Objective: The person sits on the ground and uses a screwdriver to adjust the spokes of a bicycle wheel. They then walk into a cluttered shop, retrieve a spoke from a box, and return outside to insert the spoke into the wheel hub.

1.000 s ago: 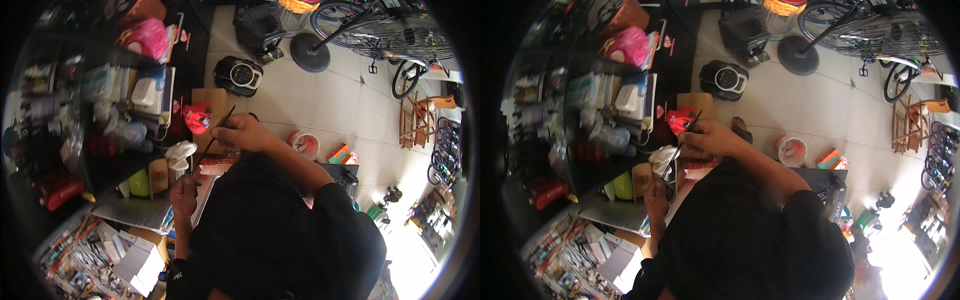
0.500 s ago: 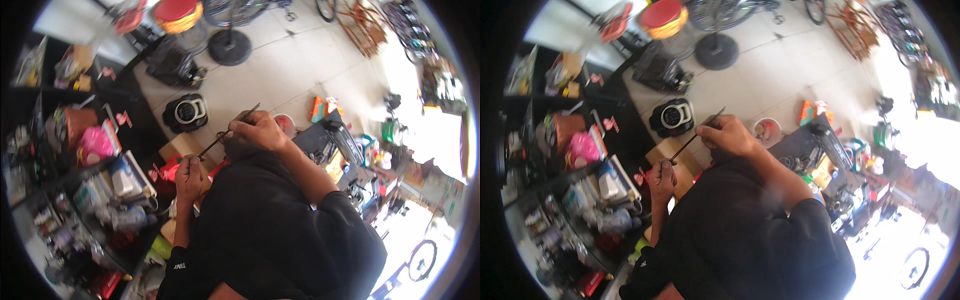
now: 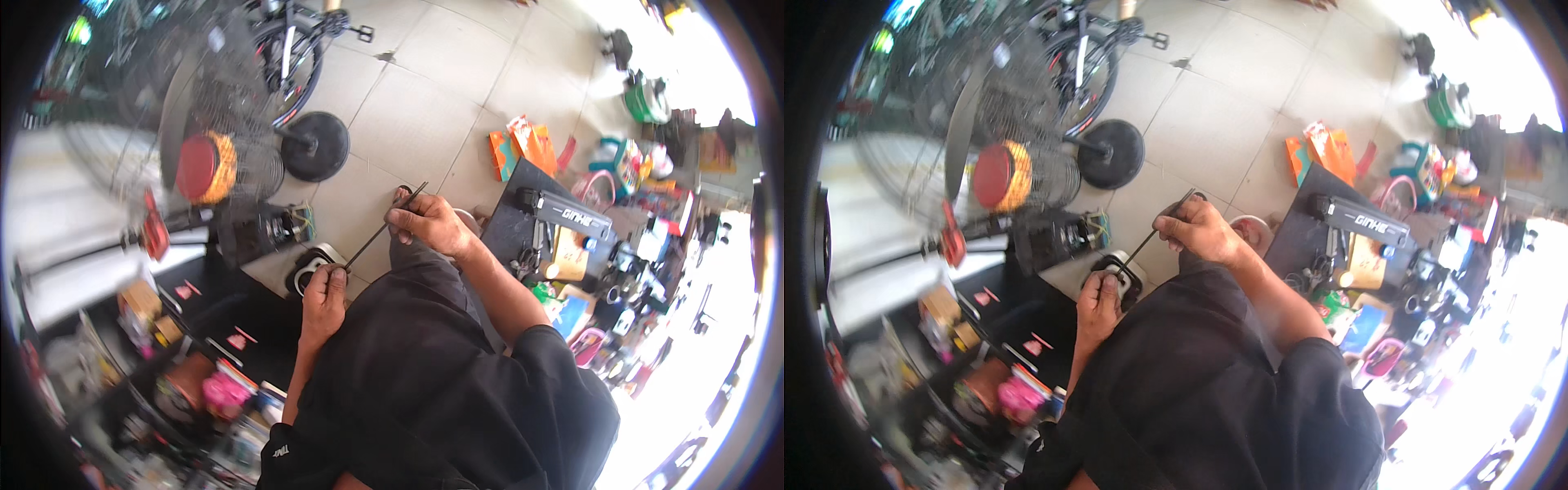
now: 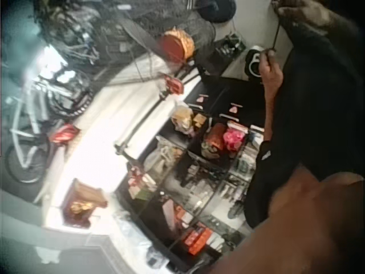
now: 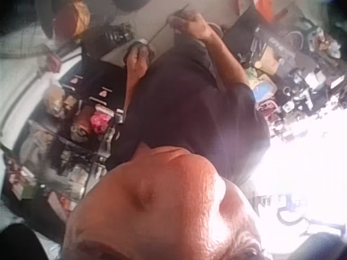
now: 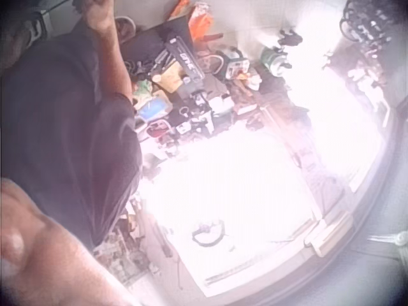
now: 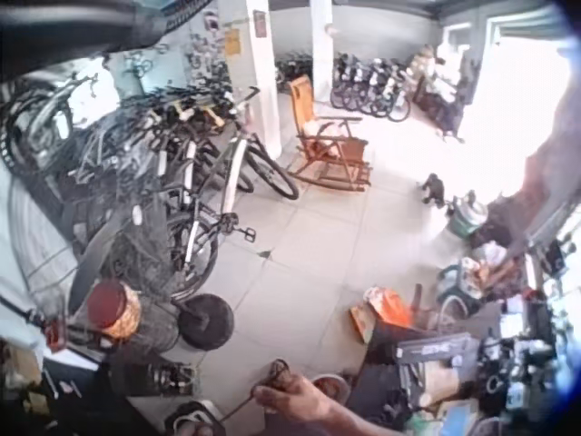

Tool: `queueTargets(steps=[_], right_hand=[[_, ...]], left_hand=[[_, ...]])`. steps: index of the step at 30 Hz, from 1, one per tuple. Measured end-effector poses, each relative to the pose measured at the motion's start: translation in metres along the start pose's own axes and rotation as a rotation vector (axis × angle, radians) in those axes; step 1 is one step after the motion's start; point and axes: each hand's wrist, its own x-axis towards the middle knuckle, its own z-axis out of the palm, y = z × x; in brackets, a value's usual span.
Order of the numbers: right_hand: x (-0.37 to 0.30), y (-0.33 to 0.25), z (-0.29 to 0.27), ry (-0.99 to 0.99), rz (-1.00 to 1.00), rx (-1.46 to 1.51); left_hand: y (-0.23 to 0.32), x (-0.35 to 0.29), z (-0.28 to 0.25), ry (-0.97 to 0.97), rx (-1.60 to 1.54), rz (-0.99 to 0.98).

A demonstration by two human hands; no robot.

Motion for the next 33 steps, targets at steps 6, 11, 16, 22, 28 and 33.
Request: queueTargets(steps=[6, 11, 16, 22, 28, 33], right_hand=[[0.029, -0.030, -0.070, 0.220, -0.051, 0.321], [0.031, -0.096, -0.126, 0.636, 0.118, 0.228], [0.082, -0.122, -0.190, 0.848, 0.092, 0.175], [0.174, -0.184, -0.286, 0.667, -0.022, 0.059], [0.200, -0.254, -0.398, 0.791, -0.155, 0.249], [0.174, -0.279, -0.500, 1.195, -0.070, 0.191]], left_hand=[[0.092, 0.127, 0.035, -0.256, 0.340, 0.191], [0.160, 0.232, 0.095, -0.467, 0.444, 0.280], [0.205, 0.324, 0.152, -0.574, 0.320, 0.237], [0.249, 0.441, 0.190, -0.582, 0.260, 0.188], [0.358, 0.567, 0.295, -0.804, 0.237, 0.062], [0.446, 0.637, 0.443, -1.079, 0.479, 0.373]])
